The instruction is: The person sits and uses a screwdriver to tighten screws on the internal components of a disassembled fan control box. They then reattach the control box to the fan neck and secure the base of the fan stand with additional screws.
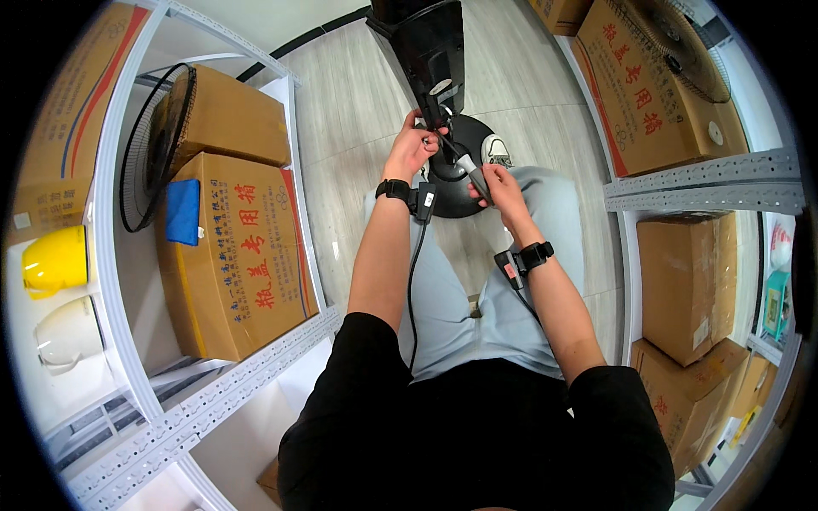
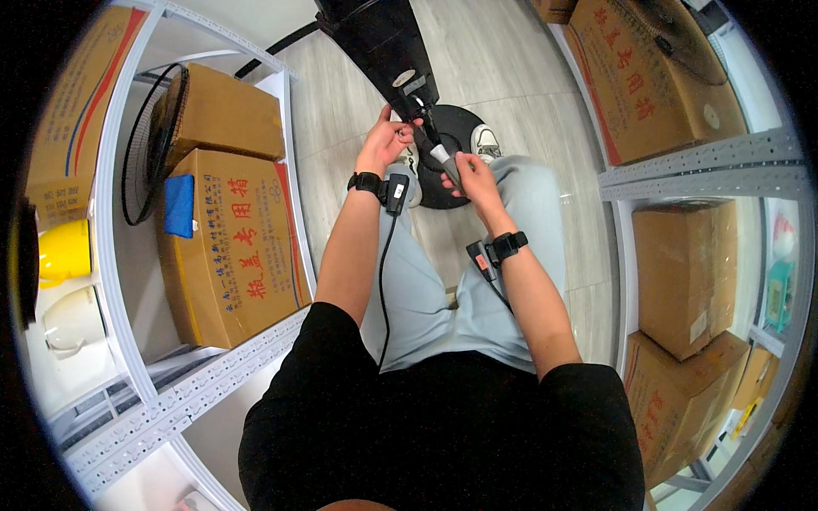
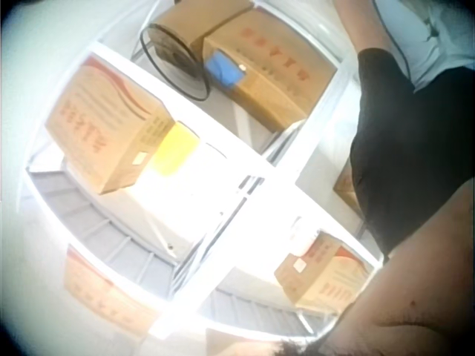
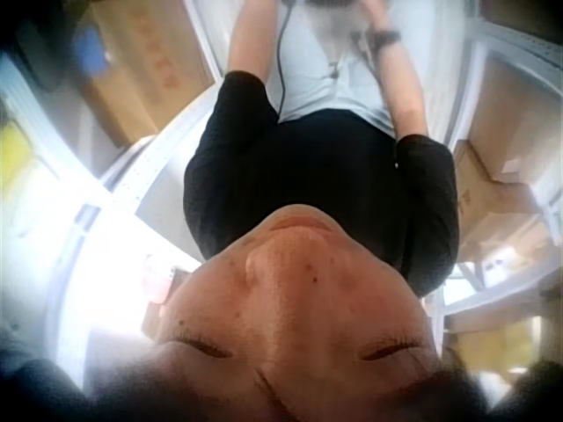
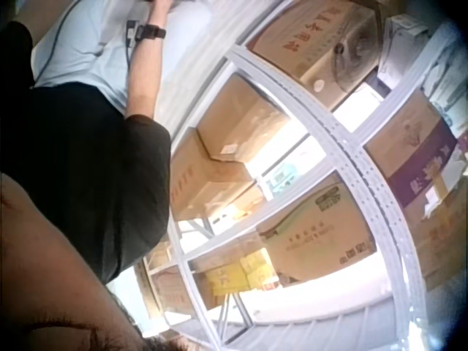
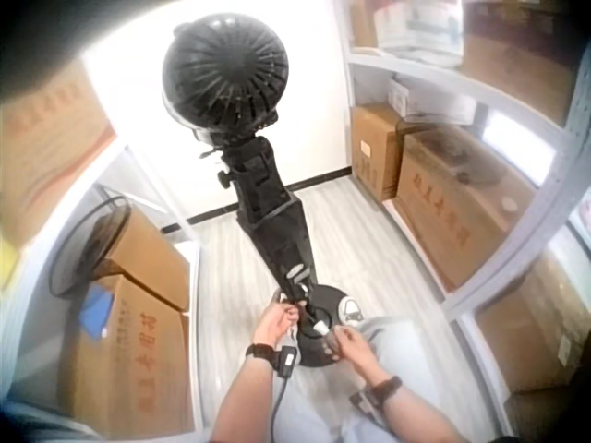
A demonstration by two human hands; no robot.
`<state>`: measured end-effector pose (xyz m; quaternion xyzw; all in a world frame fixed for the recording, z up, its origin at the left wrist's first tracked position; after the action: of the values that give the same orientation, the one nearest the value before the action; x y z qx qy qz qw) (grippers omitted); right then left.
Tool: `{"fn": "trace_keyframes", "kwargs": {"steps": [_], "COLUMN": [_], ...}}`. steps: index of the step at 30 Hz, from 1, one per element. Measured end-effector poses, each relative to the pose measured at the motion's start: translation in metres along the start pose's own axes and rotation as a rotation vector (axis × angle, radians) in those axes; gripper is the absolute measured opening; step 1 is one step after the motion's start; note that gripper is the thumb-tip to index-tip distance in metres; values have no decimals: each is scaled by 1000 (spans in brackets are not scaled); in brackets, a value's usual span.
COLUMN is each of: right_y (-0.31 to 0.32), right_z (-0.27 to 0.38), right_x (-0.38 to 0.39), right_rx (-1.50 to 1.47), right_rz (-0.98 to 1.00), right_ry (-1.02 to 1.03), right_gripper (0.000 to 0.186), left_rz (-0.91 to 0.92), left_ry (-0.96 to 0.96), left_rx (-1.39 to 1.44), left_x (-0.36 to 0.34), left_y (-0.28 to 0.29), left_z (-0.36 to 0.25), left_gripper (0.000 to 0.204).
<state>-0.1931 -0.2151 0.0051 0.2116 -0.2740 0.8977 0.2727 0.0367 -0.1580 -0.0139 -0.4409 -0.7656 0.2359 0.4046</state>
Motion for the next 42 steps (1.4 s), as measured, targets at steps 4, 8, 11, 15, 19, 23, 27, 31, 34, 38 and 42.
{"fn": "trace_keyframes", "kwargs": {"steps": [4, 8, 11, 15, 19, 23, 27, 31, 34, 38, 42], "right_y": [-8, -5, -2, -5, -2, -2, -5, 3, -1, -5, 3], "right_z": [-7, -4, 0, -8, -8, -7, -11, -8, -11, -13, -13], "right_x": [1, 5, 4, 3, 2, 2, 5, 1, 0, 5, 0], "right_rx": [205, 73, 25, 290, 64, 74, 235, -58, 87, 266, 23], "right_rz": [-51, -29, 59, -80, 15, 7, -62, 15, -40, -98, -19], "right_ry": [157, 97, 19, 221, 82, 57, 237, -47, 102, 236, 70], "right_gripper": [33, 34, 35, 32, 39, 46, 43, 45, 42, 32, 38], "left_rz": [-1, -49, -58, -46, -49, -26, -57, -79, -75, -70, -65], "left_ry": [-5, -23, -29, -23, -25, -37, -35, -32, -40, -49, -51], "left_rx": [-8, -35, -23, -10, -10, 5, 8, 3, -9, -28, 0], "left_x": [0, 3, 6, 6, 6, 6, 5, 4, 3, 6, 7], "left_y": [0, -9, -10, -12, -11, -9, -9, -11, -11, -10, -11], "left_z": [0, 1, 0, -1, 0, 1, 1, 2, 2, 0, 0], "left_gripper": [79, 59, 59, 60, 61, 61, 60, 60, 60, 60, 60]}}
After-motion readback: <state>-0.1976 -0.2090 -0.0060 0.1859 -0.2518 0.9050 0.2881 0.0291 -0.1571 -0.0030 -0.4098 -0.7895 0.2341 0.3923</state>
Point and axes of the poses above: each hand's wrist, its own x-axis away from the middle knuckle, its own y-axis out of the back of the hand, z = x × y, the point moved 2 cm from there along -x, towards the middle knuckle, and after that the axes turned 9 degrees about z, right-handed, at the moved point
